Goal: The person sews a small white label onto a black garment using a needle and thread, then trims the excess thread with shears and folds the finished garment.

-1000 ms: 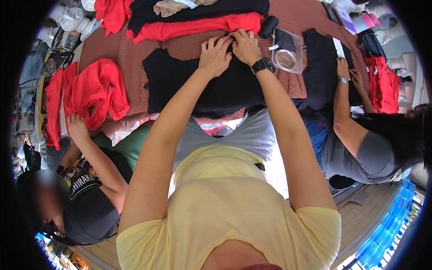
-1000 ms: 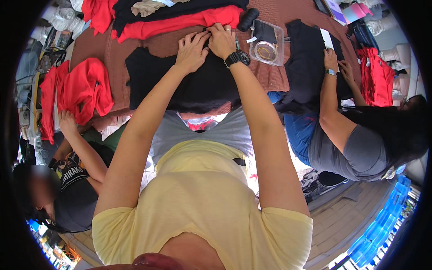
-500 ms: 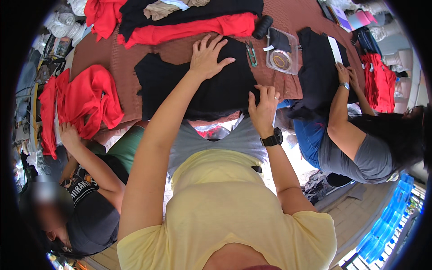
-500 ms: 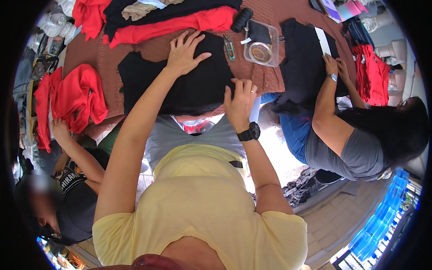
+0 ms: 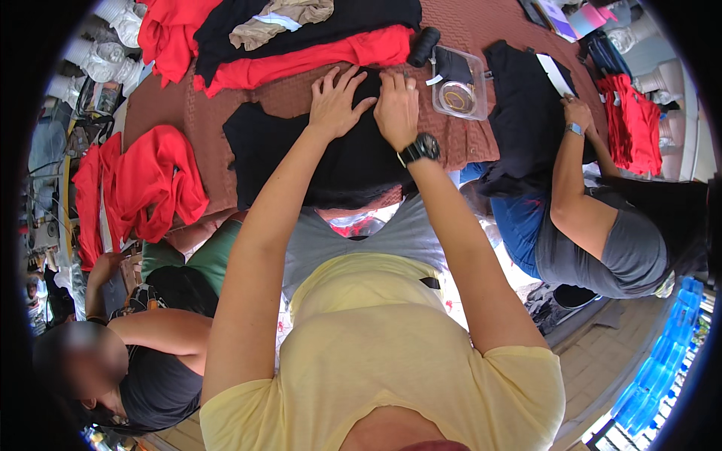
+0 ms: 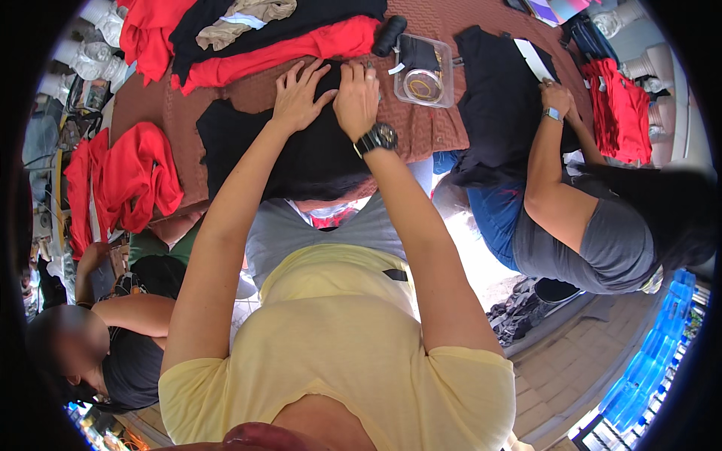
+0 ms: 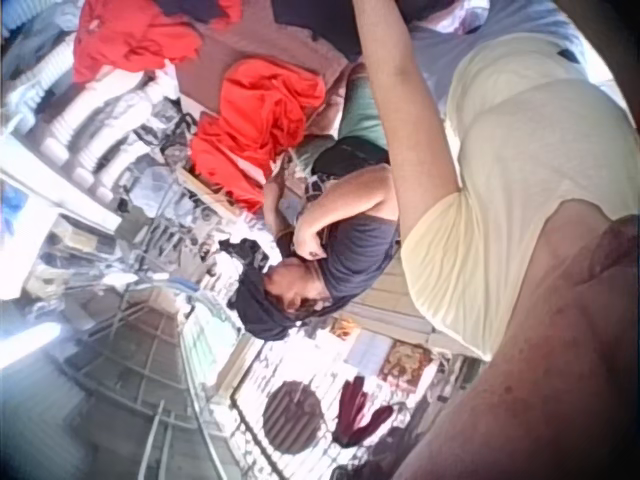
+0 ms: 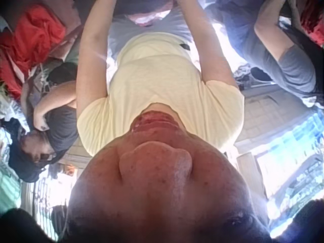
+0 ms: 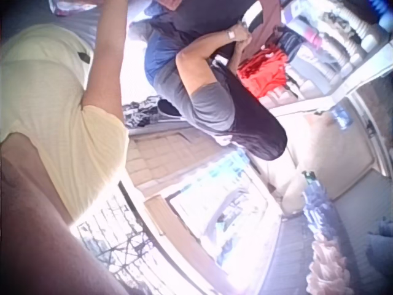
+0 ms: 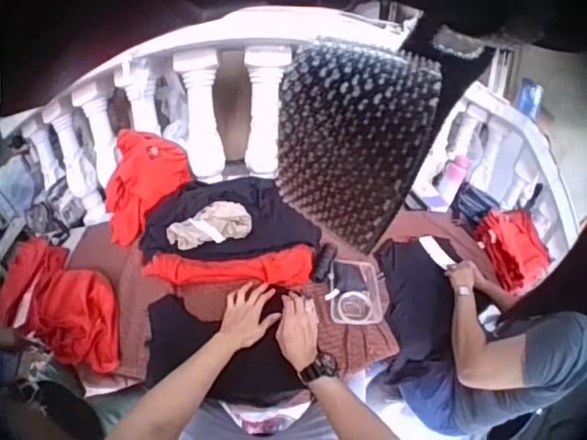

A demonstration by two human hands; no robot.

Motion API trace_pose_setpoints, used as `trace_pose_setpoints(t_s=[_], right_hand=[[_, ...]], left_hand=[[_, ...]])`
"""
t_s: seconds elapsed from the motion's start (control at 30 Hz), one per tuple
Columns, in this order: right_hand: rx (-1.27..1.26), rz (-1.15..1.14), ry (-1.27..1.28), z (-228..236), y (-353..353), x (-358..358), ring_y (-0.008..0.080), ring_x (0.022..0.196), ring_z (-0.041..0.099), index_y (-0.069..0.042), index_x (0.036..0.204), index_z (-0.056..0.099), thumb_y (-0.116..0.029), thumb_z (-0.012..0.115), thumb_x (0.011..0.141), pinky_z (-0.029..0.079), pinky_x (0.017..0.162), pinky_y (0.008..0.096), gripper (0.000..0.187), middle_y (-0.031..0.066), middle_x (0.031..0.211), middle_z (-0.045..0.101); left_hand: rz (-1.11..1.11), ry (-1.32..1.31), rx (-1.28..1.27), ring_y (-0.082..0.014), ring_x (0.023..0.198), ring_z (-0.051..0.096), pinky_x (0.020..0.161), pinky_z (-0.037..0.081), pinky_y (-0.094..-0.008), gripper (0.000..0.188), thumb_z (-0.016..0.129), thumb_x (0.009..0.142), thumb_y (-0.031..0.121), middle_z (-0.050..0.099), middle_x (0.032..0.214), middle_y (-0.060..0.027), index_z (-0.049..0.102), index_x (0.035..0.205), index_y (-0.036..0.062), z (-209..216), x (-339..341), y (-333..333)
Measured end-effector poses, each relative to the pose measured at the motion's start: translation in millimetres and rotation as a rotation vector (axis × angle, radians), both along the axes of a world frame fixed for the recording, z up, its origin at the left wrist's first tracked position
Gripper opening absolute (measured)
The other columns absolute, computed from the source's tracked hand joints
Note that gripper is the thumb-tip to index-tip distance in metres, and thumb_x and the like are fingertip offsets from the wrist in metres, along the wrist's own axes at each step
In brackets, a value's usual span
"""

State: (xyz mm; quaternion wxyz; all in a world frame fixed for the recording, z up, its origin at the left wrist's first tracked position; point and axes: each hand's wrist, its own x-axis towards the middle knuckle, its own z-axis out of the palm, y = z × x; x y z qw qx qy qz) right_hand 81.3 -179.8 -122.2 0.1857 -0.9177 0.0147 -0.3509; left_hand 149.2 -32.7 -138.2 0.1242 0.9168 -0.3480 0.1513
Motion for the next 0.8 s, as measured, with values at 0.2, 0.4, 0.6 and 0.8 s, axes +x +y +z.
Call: trace_pose_setpoints(t_s=[0.2, 0.4, 0.6, 0.8], right_hand=[[-0.156, -0.133, 0.203, -4.7, -22.6, 42.0, 0.035, 0.103, 0.057, -0.004, 0.1, 0.063, -0.011, 0.075, 0.071, 0.047, 0.08, 0.0429, 0.032, 0.0145, 0.103, 0.064], [0.222, 0.148, 0.124, -3.9, -33.1, 51.8, 0.0393, 0.088, 0.064, -0.004, 0.092, 0.06, 0.0, 0.069, 0.075, 0.05, 0.075, 0.0496, 0.02, 0.0185, 0.093, 0.064], [0.154, 0.097, -0.002, 2.9, -36.2, 49.1, 0.0405, 0.085, 0.064, -0.003, 0.091, 0.059, 0.005, 0.069, 0.073, 0.051, 0.073, 0.0506, 0.022, 0.0188, 0.09, 0.063], [0.034, 0.05, 0.007, 2.4, -18.4, 33.3, 0.0382, 0.106, 0.057, -0.009, 0.102, 0.063, 0.0, 0.071, 0.073, 0.046, 0.087, 0.0489, 0.031, 0.0151, 0.112, 0.058]], left_hand=[[0.013, 0.016, 0.006, -0.0311, 0.144, 0.032, 0.115, 0.024, -0.0523, 0.065, 0.051, 0.096, 0.061, 0.039, 0.158, -0.0025, 0.048, 0.147, 0.0193, 4.9, -6.9, -2.9], [0.015, -0.001, -0.003, -0.031, 0.144, 0.033, 0.115, 0.024, -0.0525, 0.067, 0.052, 0.095, 0.062, 0.04, 0.157, -0.0025, 0.05, 0.146, 0.0192, 1.7, -5.8, -2.8], [0.013, 0.004, -0.026, -0.0316, 0.143, 0.033, 0.115, 0.025, -0.0527, 0.066, 0.052, 0.095, 0.062, 0.041, 0.157, -0.0027, 0.05, 0.145, 0.0195, 3.8, -7.4, -3.6], [0.012, 0.054, -0.025, -0.0323, 0.144, 0.032, 0.116, 0.024, -0.0531, 0.066, 0.052, 0.095, 0.061, 0.04, 0.157, -0.0036, 0.048, 0.148, 0.021, 5.9, -6.7, -1.0]])
